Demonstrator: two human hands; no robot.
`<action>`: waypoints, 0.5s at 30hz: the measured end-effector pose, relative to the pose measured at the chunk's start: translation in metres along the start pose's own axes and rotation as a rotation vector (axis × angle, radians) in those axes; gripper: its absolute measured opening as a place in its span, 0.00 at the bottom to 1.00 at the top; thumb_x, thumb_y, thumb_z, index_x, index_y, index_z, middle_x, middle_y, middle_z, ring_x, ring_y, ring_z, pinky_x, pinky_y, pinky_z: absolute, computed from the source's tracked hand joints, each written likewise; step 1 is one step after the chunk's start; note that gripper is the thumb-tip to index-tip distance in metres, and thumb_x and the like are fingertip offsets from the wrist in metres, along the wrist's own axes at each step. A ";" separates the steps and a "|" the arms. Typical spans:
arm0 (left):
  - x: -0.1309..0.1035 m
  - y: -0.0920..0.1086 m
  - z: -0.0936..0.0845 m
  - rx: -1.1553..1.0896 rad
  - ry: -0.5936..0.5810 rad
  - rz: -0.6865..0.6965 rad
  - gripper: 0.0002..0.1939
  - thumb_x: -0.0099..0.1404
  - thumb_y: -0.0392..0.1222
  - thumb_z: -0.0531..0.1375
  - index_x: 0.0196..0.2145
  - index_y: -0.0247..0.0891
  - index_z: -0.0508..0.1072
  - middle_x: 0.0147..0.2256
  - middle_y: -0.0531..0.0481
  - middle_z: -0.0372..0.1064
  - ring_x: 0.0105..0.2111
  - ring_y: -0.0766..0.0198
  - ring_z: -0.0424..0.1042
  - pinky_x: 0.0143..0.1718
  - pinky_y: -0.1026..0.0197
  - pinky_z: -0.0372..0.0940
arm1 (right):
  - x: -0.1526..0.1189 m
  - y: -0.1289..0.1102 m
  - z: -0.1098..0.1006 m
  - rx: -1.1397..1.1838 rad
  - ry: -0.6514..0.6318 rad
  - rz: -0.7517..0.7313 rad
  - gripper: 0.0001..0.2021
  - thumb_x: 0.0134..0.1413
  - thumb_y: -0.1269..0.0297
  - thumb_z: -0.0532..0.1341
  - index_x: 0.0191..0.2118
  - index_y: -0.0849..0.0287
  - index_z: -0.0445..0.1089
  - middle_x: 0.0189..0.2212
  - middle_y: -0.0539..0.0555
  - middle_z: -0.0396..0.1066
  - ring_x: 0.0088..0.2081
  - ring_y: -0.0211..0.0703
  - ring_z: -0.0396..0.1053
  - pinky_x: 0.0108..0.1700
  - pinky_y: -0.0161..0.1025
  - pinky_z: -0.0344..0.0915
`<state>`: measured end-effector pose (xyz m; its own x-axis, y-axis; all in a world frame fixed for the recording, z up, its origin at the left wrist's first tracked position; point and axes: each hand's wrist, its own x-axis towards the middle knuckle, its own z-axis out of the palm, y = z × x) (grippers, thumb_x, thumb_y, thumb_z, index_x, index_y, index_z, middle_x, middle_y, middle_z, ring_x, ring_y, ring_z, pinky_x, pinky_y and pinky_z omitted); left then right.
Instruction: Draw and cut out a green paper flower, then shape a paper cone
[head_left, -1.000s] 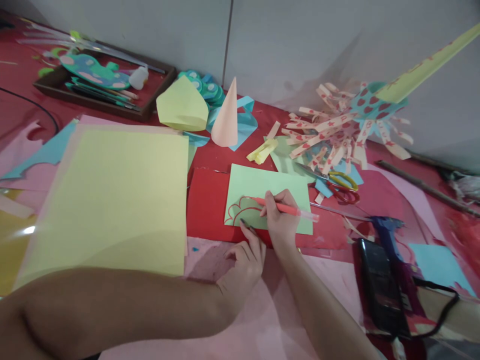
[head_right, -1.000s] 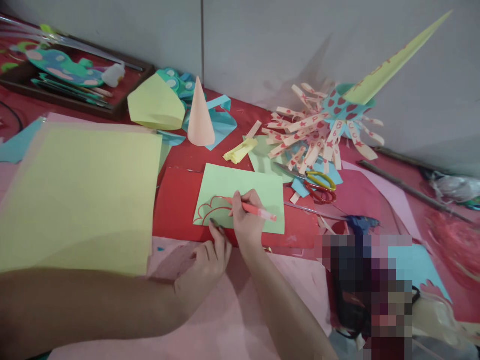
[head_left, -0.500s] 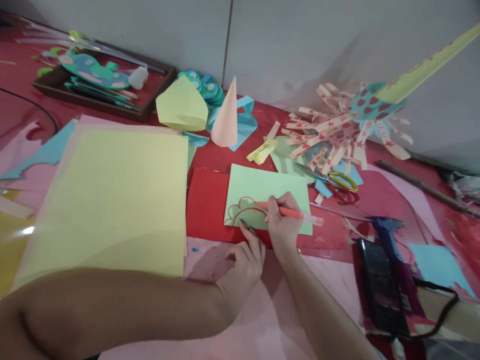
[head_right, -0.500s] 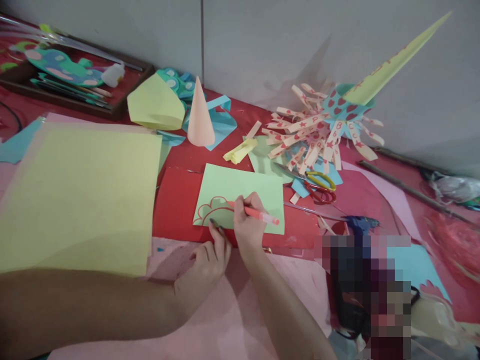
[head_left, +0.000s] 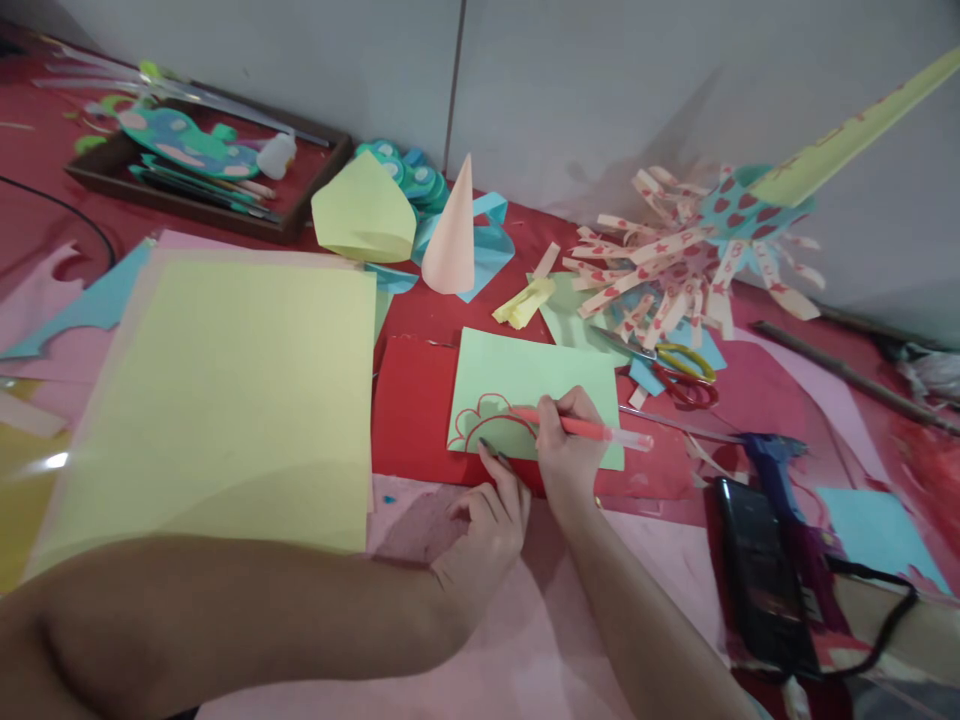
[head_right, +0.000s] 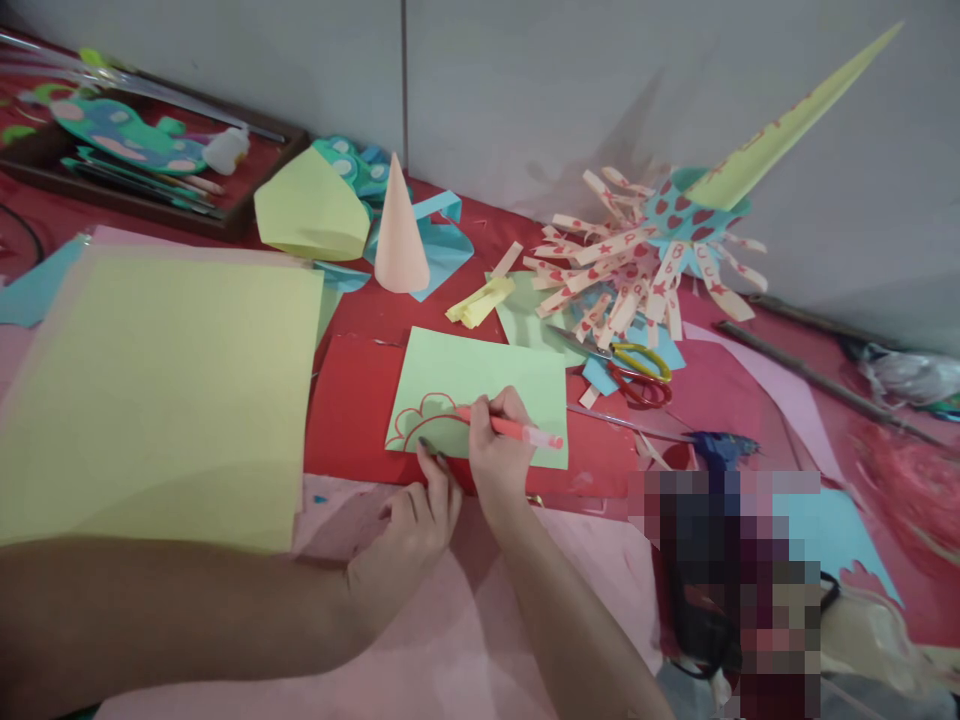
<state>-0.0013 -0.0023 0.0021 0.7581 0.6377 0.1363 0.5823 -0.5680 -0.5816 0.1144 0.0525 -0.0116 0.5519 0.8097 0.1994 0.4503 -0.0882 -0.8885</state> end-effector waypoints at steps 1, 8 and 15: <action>0.000 0.000 0.000 0.008 -0.001 0.001 0.15 0.61 0.28 0.50 0.42 0.30 0.73 0.42 0.38 0.74 0.18 0.72 0.63 0.20 0.66 0.60 | 0.000 0.000 0.000 -0.003 -0.001 0.004 0.16 0.52 0.64 0.56 0.19 0.54 0.48 0.11 0.41 0.50 0.15 0.33 0.51 0.19 0.34 0.53; 0.001 -0.002 -0.001 -0.011 0.000 0.000 0.13 0.61 0.30 0.51 0.41 0.30 0.73 0.41 0.37 0.74 0.18 0.72 0.63 0.20 0.65 0.60 | 0.000 -0.005 -0.001 0.037 -0.048 0.042 0.16 0.55 0.61 0.56 0.20 0.54 0.50 0.09 0.42 0.56 0.13 0.33 0.54 0.18 0.33 0.54; 0.001 -0.002 -0.001 -0.037 -0.008 -0.012 0.13 0.62 0.30 0.51 0.41 0.30 0.72 0.42 0.37 0.74 0.18 0.72 0.63 0.20 0.66 0.60 | 0.000 0.000 0.000 -0.012 -0.018 0.007 0.16 0.53 0.62 0.56 0.20 0.54 0.50 0.10 0.41 0.53 0.14 0.34 0.54 0.19 0.33 0.53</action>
<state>-0.0012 -0.0009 0.0040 0.7488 0.6486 0.1364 0.6018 -0.5790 -0.5501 0.1146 0.0524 -0.0115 0.5421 0.8195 0.1856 0.4551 -0.1007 -0.8847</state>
